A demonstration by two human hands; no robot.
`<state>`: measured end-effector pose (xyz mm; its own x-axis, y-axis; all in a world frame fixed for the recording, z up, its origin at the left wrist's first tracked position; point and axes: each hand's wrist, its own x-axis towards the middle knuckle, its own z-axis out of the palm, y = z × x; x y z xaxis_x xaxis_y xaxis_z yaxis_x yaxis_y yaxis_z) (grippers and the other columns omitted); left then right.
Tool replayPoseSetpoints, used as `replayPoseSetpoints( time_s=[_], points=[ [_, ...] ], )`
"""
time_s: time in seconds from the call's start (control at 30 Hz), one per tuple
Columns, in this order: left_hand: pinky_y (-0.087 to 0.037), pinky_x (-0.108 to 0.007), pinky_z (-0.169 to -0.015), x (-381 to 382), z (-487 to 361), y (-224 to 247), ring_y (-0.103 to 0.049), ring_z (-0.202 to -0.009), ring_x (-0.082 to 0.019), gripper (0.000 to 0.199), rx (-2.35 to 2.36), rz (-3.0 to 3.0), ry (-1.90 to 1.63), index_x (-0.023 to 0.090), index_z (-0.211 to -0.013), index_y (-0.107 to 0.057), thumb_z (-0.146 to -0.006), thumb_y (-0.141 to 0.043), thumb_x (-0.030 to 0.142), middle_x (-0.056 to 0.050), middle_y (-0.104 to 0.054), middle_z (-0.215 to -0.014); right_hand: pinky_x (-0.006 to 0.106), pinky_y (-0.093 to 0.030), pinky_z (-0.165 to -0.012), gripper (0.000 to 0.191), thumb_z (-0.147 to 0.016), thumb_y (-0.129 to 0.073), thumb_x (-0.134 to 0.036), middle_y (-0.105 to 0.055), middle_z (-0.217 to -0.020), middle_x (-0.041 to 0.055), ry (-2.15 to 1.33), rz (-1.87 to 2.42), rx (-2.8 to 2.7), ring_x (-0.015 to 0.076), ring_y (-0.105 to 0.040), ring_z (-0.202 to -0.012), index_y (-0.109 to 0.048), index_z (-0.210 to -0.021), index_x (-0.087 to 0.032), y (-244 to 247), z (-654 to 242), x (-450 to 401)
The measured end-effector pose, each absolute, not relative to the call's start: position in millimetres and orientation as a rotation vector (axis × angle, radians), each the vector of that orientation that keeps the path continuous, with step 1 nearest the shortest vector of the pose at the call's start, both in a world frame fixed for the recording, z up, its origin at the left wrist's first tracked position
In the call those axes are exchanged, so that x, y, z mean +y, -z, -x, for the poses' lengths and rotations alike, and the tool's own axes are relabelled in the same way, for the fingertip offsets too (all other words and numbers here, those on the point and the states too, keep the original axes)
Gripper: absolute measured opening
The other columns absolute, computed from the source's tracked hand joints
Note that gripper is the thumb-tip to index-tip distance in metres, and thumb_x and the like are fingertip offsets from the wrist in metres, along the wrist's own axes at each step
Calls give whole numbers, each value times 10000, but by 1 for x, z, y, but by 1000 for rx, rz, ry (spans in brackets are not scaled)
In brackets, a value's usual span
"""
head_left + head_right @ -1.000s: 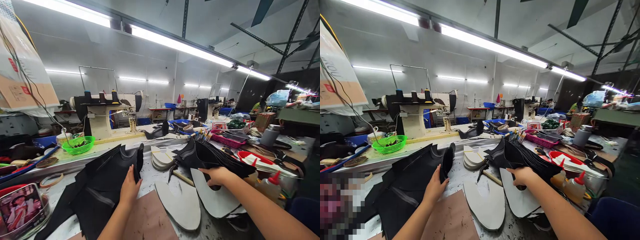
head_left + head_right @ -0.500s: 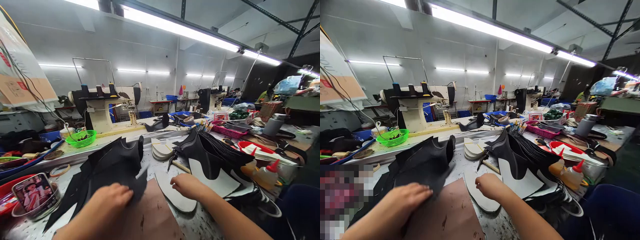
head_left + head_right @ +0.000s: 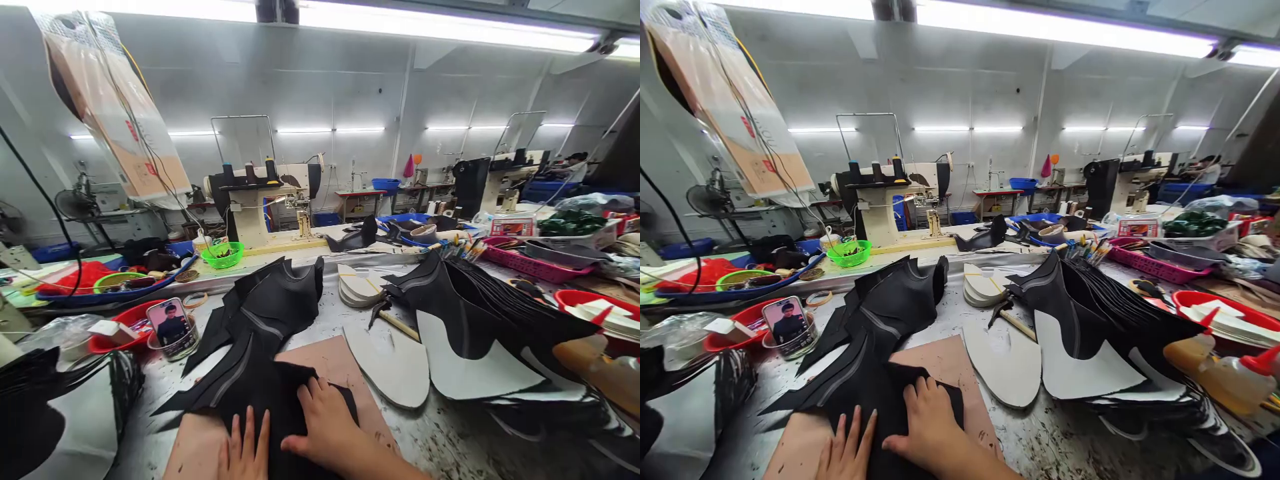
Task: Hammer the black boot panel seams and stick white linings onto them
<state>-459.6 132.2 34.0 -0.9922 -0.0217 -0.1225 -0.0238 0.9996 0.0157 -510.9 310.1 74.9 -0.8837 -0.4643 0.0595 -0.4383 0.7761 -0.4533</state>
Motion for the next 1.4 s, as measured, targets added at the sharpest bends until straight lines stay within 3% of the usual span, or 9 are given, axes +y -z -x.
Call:
replayPoseSetpoints(
  time_s=[0.1, 0.27, 0.43, 0.57, 0.77, 0.9, 1.0, 1.2, 1.4],
  points=[
    [-141, -585, -1049, 129, 470, -53, -45, -1332, -398, 975, 2924, -59, -7, 208, -1398, -252, -597, -655, 593, -141, -106, -1480, 503, -246, -1034, 852, -647, -637, -654, -411, -1362, 192, 761, 906, 2822, 374, -332, -1253, -461, -1300, -136, -49, 504, 327],
    [-125, -531, -1074, 112, 488, -80, 3, -1342, -351, 1083, 2792, -356, -76, 231, -1401, -181, -541, -691, 649, -131, -59, -1475, 554, -91, -1073, 939, -736, -506, -683, -79, -1490, 158, 714, 1110, 2606, 359, -66, -1352, -144, -1447, -187, -30, 493, 352],
    [-155, -539, -1069, 104, 484, -76, -70, -1344, -353, 1107, 2887, -370, -182, 230, -1402, -208, -519, -706, 675, -152, -91, -1473, 397, -324, -1000, 464, -868, -448, -437, -478, -1321, 122, 851, 854, 2783, 274, -419, -1211, -504, -1257, -189, -59, 506, 379],
    [-253, -514, -1054, 112, 470, -87, -189, -1341, -319, 743, 3077, -412, -387, 236, -1383, -311, -784, -487, 640, -131, -219, -1466, 353, -416, -777, 78, -722, -561, -196, -607, -926, 80, 561, 432, 2950, 253, -558, -897, -612, -780, -185, -69, 532, 441],
    [-380, -384, -1004, 193, 471, -113, -435, -1218, -263, 557, 3062, -1278, -352, 220, -1216, -515, -830, -436, 614, -98, -520, -1285, 288, -392, -701, 189, -517, -701, -162, -557, -867, 38, 548, 476, 2806, 220, -530, -826, -529, -590, -192, -48, 558, 487],
    [-442, -283, -872, 253, 491, -98, -534, -1094, -185, 255, 2975, -1788, -112, 239, -1052, -569, -937, -362, 333, -28, -584, -1199, 266, -368, -644, 211, -490, -742, -165, -548, -821, 26, 570, 535, 2747, 197, -524, -766, -537, -540, -178, -45, 569, 487],
    [-437, -250, -792, 280, 505, -81, -537, -1072, -174, 216, 2877, -1917, 1, 241, -996, -578, -925, -407, 350, -15, -587, -1176, 253, -344, -610, 193, -485, -752, -183, -543, -813, 11, 553, 554, 2720, 173, -512, -730, -572, -554, -168, -44, 576, 491],
    [-430, -281, -690, 312, 525, -55, -585, -897, -195, 362, 2751, -1875, 81, 213, -947, -589, -853, -465, 540, -47, -622, -1034, 224, -340, -576, 86, -526, -640, -103, -557, -810, 9, 648, 564, 2644, 144, -510, -690, -606, -581, -160, -40, 581, 499],
    [-439, -330, -707, 333, 533, -49, -574, -849, -244, 707, 2778, -1547, 194, 50, -1020, -585, -746, -484, 694, -136, -642, -916, 243, -325, -582, 172, -739, -430, -88, -627, -727, 38, 644, 455, 2797, 174, -559, -692, -579, -731, -174, -47, 581, 496]
  ],
)
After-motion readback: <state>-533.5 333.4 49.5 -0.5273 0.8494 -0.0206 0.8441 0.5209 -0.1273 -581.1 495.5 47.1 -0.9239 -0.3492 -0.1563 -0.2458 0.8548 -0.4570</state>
